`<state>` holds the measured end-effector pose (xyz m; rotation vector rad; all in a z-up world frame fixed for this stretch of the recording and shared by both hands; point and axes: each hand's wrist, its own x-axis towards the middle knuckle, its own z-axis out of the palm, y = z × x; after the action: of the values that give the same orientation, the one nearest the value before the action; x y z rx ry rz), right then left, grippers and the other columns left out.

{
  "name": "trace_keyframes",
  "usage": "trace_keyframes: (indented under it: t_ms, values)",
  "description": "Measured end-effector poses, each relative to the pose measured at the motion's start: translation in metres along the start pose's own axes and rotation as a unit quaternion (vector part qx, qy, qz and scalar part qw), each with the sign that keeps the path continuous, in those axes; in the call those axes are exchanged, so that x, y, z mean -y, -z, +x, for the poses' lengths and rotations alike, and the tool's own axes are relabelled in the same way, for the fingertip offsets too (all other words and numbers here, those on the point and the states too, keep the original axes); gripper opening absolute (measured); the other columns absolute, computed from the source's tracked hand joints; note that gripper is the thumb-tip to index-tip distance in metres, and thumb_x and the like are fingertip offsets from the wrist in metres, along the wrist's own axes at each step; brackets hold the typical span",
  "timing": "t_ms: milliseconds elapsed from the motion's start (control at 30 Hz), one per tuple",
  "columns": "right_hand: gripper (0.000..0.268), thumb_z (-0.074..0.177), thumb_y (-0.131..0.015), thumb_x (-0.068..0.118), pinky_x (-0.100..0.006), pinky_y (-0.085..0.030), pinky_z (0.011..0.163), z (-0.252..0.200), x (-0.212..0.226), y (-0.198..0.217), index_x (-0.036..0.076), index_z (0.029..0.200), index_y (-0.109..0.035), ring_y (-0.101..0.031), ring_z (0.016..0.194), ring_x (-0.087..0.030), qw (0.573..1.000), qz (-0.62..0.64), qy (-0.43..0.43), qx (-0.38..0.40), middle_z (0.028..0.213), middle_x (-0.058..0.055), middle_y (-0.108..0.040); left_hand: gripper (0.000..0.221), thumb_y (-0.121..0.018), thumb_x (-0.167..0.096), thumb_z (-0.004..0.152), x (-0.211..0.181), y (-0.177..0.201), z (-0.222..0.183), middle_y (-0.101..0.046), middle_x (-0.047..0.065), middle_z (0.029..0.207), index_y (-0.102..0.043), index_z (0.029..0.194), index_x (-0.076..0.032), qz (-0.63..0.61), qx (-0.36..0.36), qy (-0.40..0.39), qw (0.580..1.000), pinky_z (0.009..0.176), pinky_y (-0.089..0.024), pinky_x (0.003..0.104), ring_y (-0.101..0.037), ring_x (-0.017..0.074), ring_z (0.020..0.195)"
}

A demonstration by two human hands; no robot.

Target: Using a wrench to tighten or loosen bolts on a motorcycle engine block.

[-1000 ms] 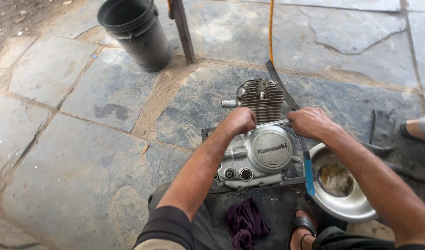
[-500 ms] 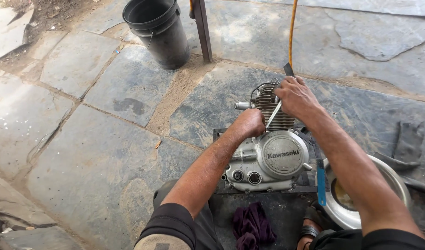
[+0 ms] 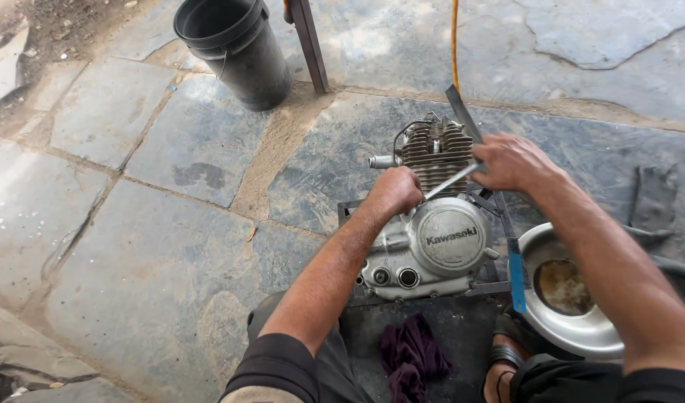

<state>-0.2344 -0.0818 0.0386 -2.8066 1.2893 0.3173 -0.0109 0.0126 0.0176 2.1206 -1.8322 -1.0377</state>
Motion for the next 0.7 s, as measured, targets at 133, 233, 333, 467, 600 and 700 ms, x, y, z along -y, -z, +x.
trace_keyframes:
  t_ms: [133,233,333,467,600,700]
  values:
    - [0.047,0.091,-0.065,0.059,-0.046,-0.059,0.084,-0.03,-0.016,-0.025,0.015,0.101,-0.076,-0.07,0.086,-0.023,0.996,0.026,-0.059,0.067,0.09,-0.009,-0.076,0.017,-0.068,-0.013,0.087,0.0,0.001,0.0,-0.079,0.008,0.089,-0.08,0.099,-0.013,0.015,0.007,-0.024,1.0,0.081,-0.062,0.038,-0.075,0.0164,0.078]
    - [0.058,0.097,-0.054,0.068,-0.047,-0.058,0.085,-0.047,0.001,-0.001,0.016,0.104,-0.078,-0.074,0.089,-0.024,0.988,0.068,-0.11,0.083,0.089,-0.011,-0.077,0.019,-0.067,-0.011,0.086,0.018,-0.011,0.02,-0.079,0.006,0.092,-0.082,0.097,-0.013,0.015,0.003,-0.083,0.996,0.084,-0.061,0.038,-0.075,0.0172,0.08]
    - [0.056,0.101,-0.055,0.062,-0.047,-0.059,0.081,-0.042,-0.004,-0.012,0.013,0.101,-0.082,-0.074,0.082,-0.026,0.981,0.124,-0.143,0.047,0.082,-0.014,-0.078,0.025,-0.063,-0.005,0.085,0.016,-0.011,0.02,-0.079,0.006,0.095,-0.081,0.1,-0.013,0.001,0.013,-0.114,0.993,0.083,-0.063,0.039,-0.076,0.019,0.082]
    - [0.046,0.096,-0.07,0.051,-0.042,-0.06,0.072,-0.021,-0.022,-0.008,0.006,0.103,-0.078,-0.072,0.077,-0.021,0.951,0.265,-0.152,-0.041,0.086,-0.013,-0.077,0.024,-0.066,-0.008,0.085,0.012,-0.006,0.009,-0.078,0.009,0.098,-0.079,0.105,-0.012,-0.004,0.01,-0.11,0.994,0.083,-0.062,0.04,-0.075,0.02,0.086]
    - [0.024,0.096,-0.071,0.023,-0.031,-0.052,0.054,0.003,-0.005,0.015,0.006,0.113,-0.073,-0.062,0.067,-0.013,0.862,0.46,-0.146,-0.156,0.09,-0.006,-0.071,0.022,-0.071,-0.018,0.089,0.008,-0.009,0.003,-0.077,0.01,0.101,-0.078,0.109,-0.012,0.032,0.008,-0.077,0.996,0.083,-0.06,0.039,-0.073,0.0187,0.087]
    - [0.03,0.097,-0.068,0.013,-0.029,-0.045,0.047,0.06,0.007,-0.01,0.008,0.127,-0.067,-0.055,0.063,-0.014,0.83,0.512,-0.127,-0.183,0.091,-0.01,-0.069,0.021,-0.071,-0.019,0.089,0.003,0.0,0.001,-0.077,0.01,0.096,-0.078,0.107,-0.01,0.043,0.006,-0.041,0.998,0.081,-0.06,0.038,-0.073,0.0188,0.084]
